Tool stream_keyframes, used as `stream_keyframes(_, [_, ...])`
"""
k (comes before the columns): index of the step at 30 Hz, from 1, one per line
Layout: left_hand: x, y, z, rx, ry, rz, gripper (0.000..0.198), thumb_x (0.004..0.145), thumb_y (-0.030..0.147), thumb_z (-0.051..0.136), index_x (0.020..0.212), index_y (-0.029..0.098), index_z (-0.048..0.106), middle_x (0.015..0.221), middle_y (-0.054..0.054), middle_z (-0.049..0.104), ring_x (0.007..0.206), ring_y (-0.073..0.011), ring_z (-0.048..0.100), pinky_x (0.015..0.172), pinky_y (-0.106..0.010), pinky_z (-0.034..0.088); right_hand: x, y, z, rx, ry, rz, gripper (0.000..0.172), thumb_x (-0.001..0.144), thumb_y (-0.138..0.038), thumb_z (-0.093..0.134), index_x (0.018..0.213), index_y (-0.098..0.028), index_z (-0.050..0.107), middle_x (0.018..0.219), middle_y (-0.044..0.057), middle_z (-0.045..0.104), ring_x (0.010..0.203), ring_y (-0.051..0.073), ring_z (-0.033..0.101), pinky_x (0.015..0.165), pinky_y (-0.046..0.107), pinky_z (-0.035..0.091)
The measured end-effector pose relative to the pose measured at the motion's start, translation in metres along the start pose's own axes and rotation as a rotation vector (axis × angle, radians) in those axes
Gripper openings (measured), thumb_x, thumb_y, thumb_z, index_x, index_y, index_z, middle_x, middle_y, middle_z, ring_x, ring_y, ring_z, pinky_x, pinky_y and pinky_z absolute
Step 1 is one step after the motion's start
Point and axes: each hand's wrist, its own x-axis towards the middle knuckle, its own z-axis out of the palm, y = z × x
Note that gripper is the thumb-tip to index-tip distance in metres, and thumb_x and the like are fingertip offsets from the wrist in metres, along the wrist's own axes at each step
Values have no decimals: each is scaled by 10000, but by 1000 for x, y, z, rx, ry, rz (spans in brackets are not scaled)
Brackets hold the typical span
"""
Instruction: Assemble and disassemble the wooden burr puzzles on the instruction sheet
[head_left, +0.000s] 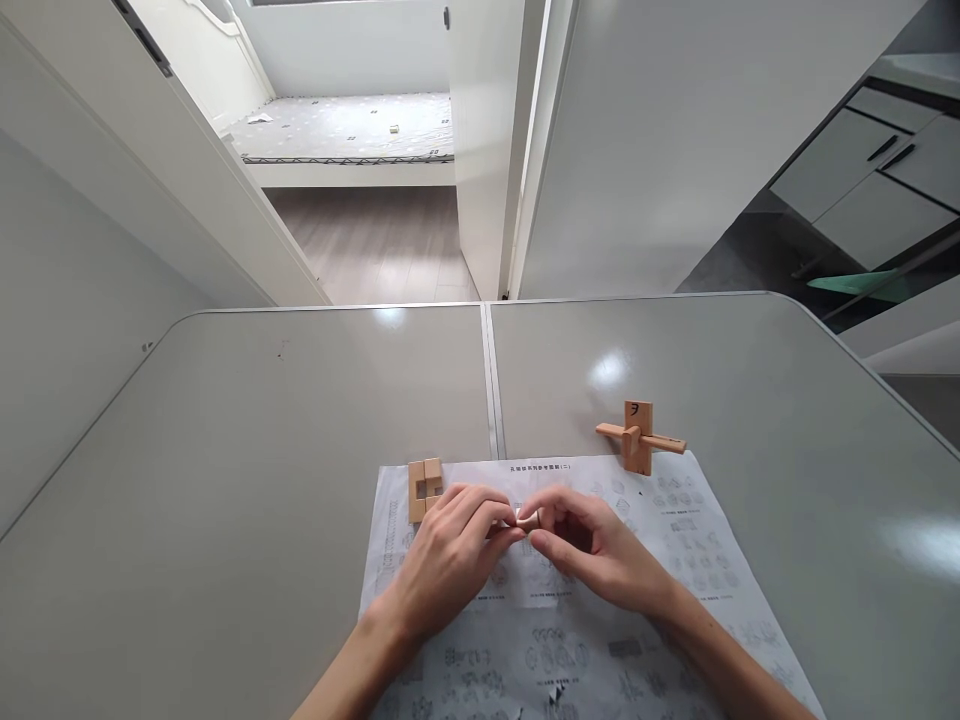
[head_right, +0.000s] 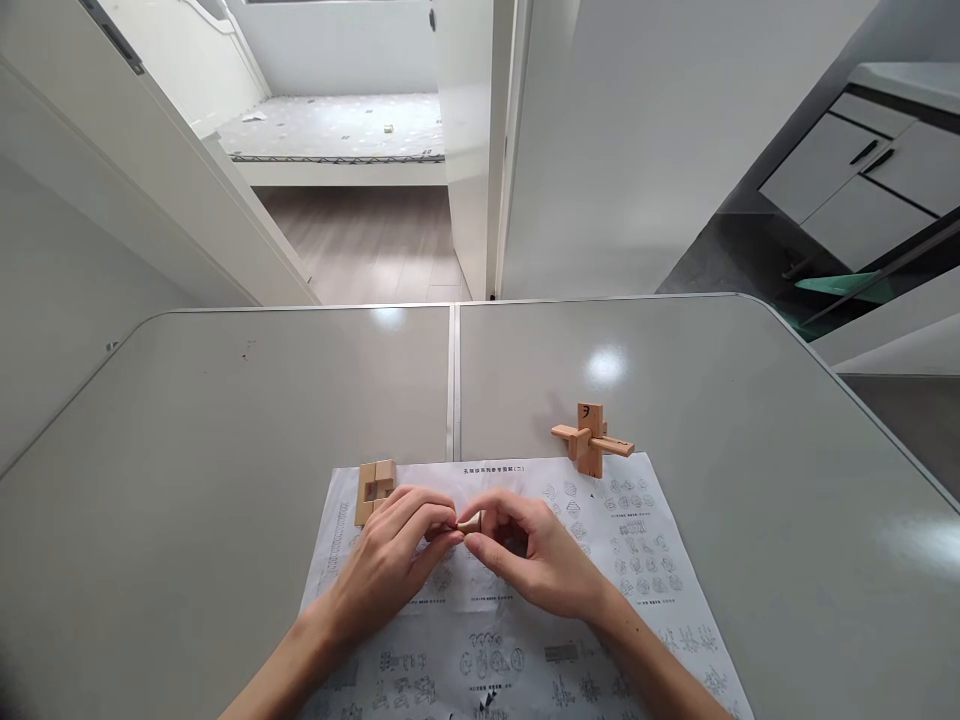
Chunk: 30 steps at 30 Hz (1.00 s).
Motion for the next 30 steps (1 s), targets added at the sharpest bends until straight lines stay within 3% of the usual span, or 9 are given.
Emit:
stream_keyframes(12, [-3, 1, 2, -55, 10, 21, 94, 1040, 194, 679, 1050, 209, 587, 996, -44, 744, 867, -182, 712, 801, -317, 590, 0, -1, -4, 149, -14, -3, 257, 1031, -473, 707, 1136, -238, 696, 724, -59, 477, 575, 114, 464, 553, 261, 402])
stream_keyframes(30, [-2, 5, 0, -152, 140, 40, 113, 1026, 162, 693, 1080, 233, 624, 941, -29, 744, 848, -170, 740, 786, -306, 624, 2, -3, 3, 75, -33, -3, 361, 1050, -553, 644, 1183, -218, 660, 718, -39, 558, 585, 131, 537, 557, 270, 456])
